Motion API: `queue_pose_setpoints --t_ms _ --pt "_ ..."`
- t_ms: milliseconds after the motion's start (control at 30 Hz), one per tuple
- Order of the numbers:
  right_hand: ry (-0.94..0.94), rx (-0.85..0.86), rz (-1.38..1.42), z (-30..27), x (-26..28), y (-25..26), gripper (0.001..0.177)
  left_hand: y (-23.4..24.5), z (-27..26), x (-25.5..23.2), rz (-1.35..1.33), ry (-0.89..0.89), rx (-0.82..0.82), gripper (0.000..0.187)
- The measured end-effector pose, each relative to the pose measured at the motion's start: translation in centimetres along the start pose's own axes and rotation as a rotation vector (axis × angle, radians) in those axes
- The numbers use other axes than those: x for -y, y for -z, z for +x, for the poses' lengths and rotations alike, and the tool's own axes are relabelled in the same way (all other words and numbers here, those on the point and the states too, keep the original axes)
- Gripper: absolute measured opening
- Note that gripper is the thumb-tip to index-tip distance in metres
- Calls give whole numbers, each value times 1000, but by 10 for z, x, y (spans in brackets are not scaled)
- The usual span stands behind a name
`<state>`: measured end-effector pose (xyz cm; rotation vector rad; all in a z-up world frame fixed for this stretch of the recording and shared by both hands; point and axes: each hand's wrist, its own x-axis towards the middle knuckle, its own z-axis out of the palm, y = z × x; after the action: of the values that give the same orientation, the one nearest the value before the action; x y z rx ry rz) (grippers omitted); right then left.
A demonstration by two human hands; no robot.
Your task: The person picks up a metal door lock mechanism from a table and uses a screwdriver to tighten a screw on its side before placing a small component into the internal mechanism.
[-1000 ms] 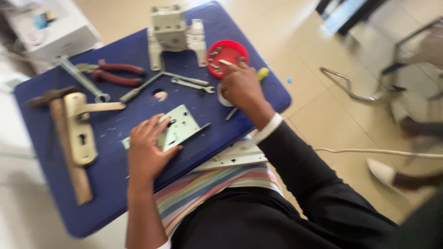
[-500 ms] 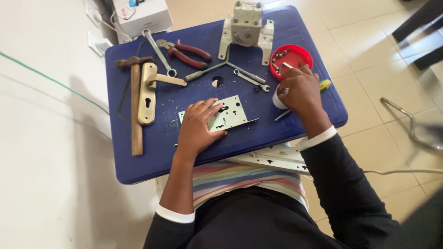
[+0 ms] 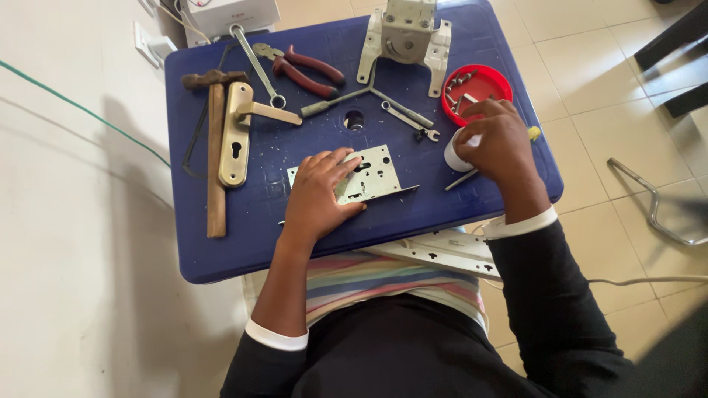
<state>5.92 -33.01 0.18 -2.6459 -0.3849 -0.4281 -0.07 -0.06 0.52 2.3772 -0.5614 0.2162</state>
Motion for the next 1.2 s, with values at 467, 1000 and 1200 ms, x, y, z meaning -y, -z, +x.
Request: queue_pose_setpoints --t_ms 467,1000,1200 --pt "46 149 472 -5 98 7 14 0 -1 -1 1 -8 -4 75" --pt "181 222 352 5 96 -36 12 1 1 0 28 2 15 76" --pt "208 327 364 23 88 -42 7 1 0 0 4 4 -2 76"
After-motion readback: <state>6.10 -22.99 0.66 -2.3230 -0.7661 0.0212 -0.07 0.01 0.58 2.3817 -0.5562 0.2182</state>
